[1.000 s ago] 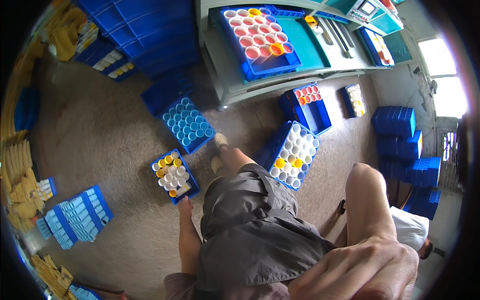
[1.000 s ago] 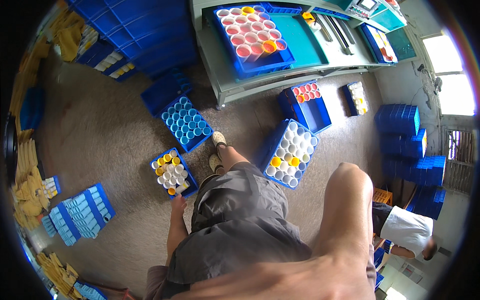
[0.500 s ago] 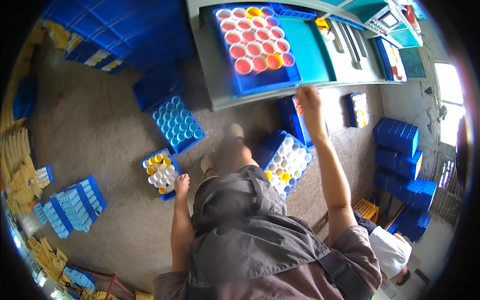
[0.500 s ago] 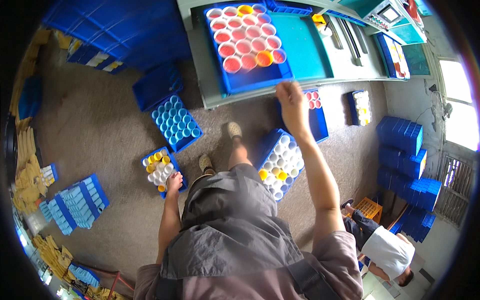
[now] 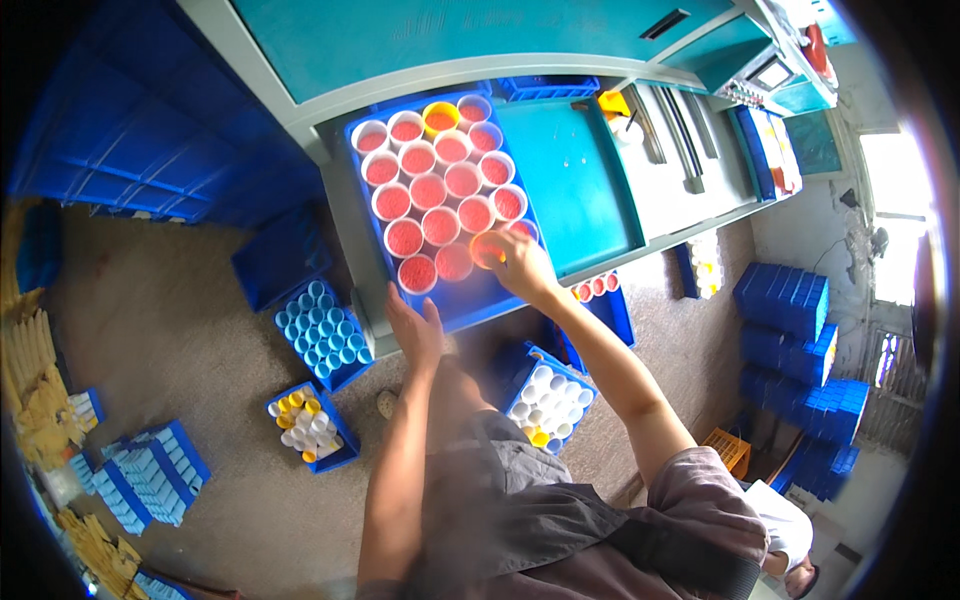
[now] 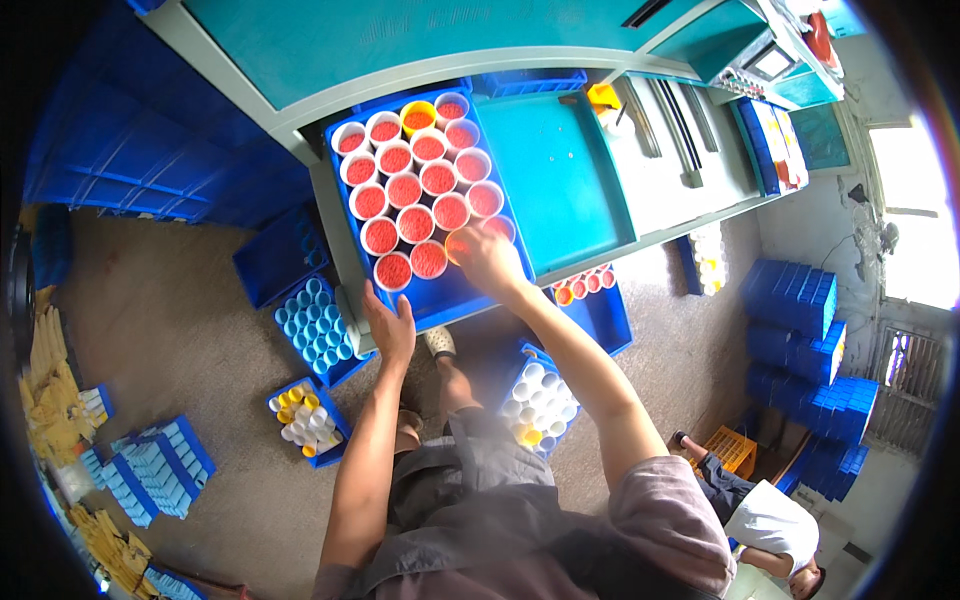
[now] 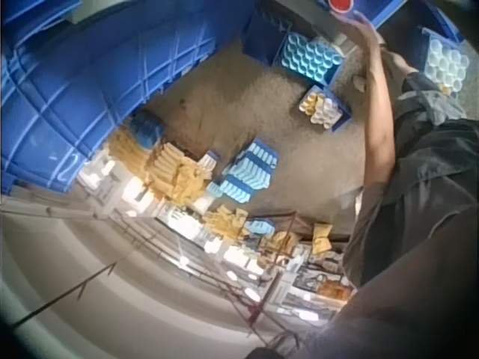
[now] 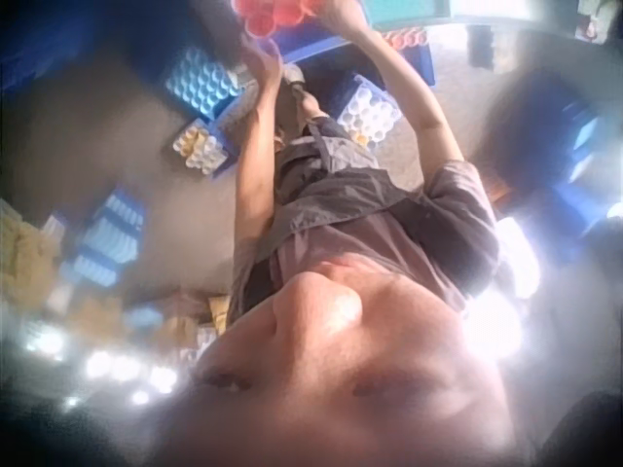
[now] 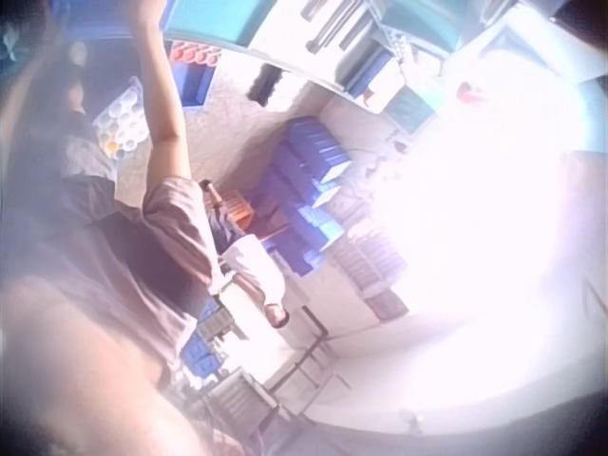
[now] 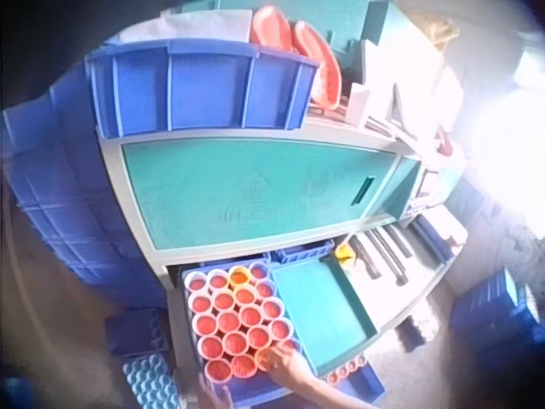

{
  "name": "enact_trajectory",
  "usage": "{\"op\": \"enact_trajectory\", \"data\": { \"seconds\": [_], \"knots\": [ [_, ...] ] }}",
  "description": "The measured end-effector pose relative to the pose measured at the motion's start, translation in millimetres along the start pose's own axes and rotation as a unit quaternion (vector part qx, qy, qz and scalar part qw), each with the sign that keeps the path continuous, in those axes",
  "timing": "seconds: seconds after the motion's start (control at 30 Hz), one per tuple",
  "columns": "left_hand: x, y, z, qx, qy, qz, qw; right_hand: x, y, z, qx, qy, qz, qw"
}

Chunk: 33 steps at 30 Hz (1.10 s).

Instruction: The person records a document, operates a machine control panel, and moves trays of red pellets. They then weigh red pellets on a digital scale, transfer them between cups, and place a filled yellow cup into a crate.

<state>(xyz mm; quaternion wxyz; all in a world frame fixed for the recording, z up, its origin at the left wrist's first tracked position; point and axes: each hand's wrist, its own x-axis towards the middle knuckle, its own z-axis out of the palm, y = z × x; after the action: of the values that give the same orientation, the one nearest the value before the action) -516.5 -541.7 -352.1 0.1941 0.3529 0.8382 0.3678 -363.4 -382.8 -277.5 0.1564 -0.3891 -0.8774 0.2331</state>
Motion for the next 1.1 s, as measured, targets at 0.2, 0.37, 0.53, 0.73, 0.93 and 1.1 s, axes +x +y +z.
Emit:
{"op": "enact_trajectory", "data": {
  "seconds": [0.2,0.37,0.53,0.73,0.93,1.1],
  "knots": [
    [9.5,3.6,20.0,0.142,0.073,0.014,0.987,147.1,63.9,-8.7,-0.088,0.094,0.020,0.992],
    [8.1,1.7,19.6,0.143,0.075,0.027,0.987,219.0,90.3,2.3,-0.125,-0.060,0.060,0.989],
    [8.9,4.6,17.1,0.129,0.057,0.014,0.990,253.0,96.1,3.4,-0.189,-0.191,0.114,0.956],
    [7.7,2.2,20.8,0.135,0.055,0.000,0.989,254.7,96.4,7.8,-0.139,-0.007,-0.015,0.990],
    [7.6,3.2,20.4,0.141,0.047,-0.009,0.989,266.0,83.2,34.3,-0.145,-0.070,-0.086,0.983],
    [8.5,4.4,20.1,0.142,0.049,0.000,0.989,277.4,83.5,48.4,-0.178,-0.175,-0.022,0.968]
  ]
}}
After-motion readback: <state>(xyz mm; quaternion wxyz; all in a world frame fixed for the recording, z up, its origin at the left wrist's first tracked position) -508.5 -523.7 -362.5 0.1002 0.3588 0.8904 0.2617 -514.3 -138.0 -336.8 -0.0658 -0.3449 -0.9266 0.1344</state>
